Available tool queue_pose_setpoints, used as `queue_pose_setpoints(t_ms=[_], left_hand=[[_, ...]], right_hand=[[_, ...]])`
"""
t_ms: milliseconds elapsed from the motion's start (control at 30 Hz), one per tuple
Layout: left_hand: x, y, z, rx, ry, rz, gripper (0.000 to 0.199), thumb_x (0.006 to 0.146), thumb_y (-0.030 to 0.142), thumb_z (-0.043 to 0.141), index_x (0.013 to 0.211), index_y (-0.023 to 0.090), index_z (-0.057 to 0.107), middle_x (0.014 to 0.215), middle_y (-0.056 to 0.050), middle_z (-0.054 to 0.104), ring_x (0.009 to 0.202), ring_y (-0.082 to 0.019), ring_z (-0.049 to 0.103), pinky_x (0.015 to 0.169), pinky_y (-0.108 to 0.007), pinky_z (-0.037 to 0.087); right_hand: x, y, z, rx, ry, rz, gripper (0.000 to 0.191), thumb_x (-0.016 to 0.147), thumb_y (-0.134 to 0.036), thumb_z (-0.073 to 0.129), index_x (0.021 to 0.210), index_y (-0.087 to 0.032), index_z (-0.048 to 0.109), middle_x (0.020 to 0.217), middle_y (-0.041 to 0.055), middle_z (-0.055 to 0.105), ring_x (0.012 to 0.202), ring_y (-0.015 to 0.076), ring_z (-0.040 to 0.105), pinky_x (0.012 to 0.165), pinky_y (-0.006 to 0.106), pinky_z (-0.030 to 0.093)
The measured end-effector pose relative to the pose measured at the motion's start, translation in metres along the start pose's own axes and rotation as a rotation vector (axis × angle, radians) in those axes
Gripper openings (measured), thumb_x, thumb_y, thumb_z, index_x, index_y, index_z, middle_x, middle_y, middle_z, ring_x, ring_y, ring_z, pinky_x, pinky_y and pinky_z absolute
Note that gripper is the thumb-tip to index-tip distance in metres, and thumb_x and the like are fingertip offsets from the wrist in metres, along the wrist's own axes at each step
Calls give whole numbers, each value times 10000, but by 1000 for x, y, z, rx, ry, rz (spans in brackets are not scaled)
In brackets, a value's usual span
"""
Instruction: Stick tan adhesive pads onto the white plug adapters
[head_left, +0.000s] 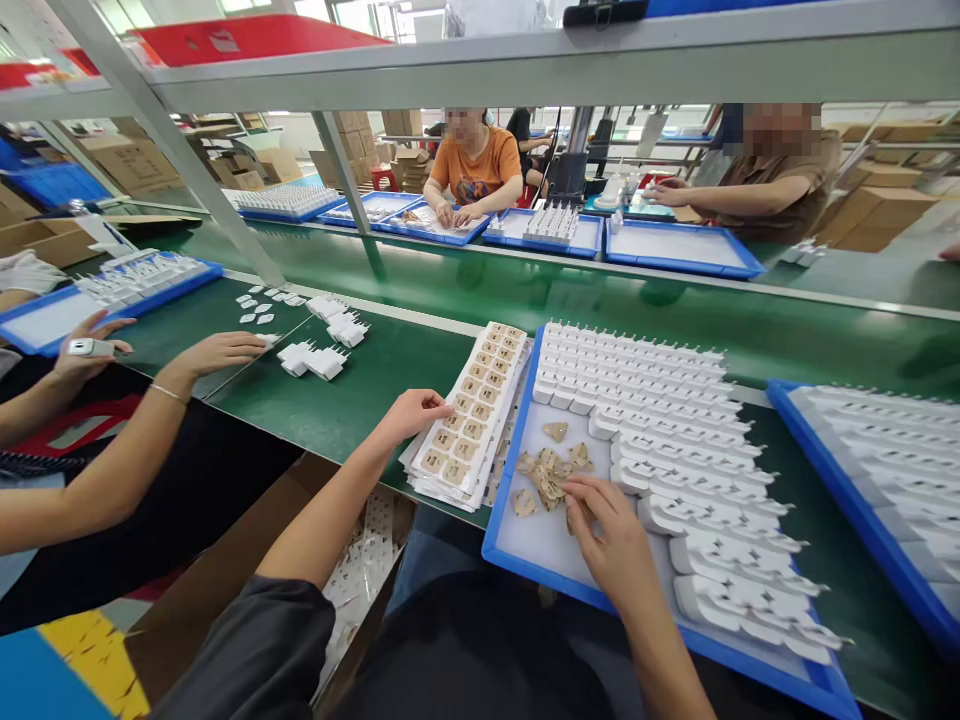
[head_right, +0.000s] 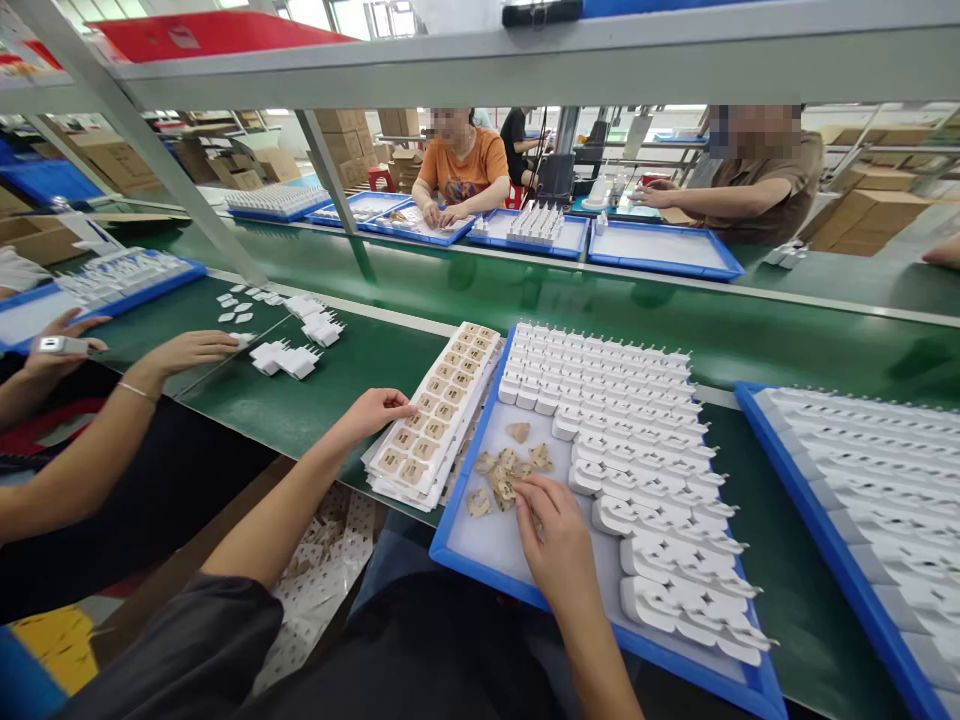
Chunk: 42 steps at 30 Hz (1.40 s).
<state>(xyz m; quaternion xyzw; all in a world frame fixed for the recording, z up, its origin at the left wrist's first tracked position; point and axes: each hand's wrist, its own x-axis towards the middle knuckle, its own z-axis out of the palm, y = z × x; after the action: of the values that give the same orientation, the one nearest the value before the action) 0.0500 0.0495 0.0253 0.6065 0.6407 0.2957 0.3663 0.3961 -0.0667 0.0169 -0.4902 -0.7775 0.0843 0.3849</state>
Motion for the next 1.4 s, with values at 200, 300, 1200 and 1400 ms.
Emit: queue_pose_setpoints(t_ms=[200, 300, 1200, 1400], left_hand=[[-1, 7, -1, -32, 3, -7, 403, 727, 559, 710, 657, 162, 702, 635, -17, 638, 599, -154, 510, 571, -267, 313], [-2, 9, 1, -72, -16, -11, 428, 739, 577, 695, 638, 161, 678, 589, 1, 585, 558, -135, 475, 552, -263, 290], [-14, -1, 16, -191, -43, -17, 381, 810, 565, 632, 798, 184, 629, 591, 43, 538, 464, -93, 399, 463, -231, 306], [-17, -1, 17, -70, 14, 10, 374, 852, 546, 581, 826, 184, 673, 611, 22, 606, 500, -131, 488, 518, -254, 362]], right_hand=[[0, 1, -1, -17, 9, -6, 179, 998, -241, 524, 1043, -232, 697, 1061, 82, 734, 1003, 254, 703, 854, 418, 598], [6, -9, 1, -54, 32, -62, 180, 993, -216, 527, 1062, -221, 694, 1037, 82, 749, 972, 258, 702, 852, 425, 584], [41, -70, 82, 26, -329, -114, 263, 970, -232, 594, 1224, -207, 656, 1266, 105, 740, 1176, 278, 677, 1109, 541, 438], [45, -71, 76, 130, -246, -66, 216, 995, -199, 502, 1069, -225, 703, 1061, 74, 796, 986, 251, 729, 1014, 499, 518]])
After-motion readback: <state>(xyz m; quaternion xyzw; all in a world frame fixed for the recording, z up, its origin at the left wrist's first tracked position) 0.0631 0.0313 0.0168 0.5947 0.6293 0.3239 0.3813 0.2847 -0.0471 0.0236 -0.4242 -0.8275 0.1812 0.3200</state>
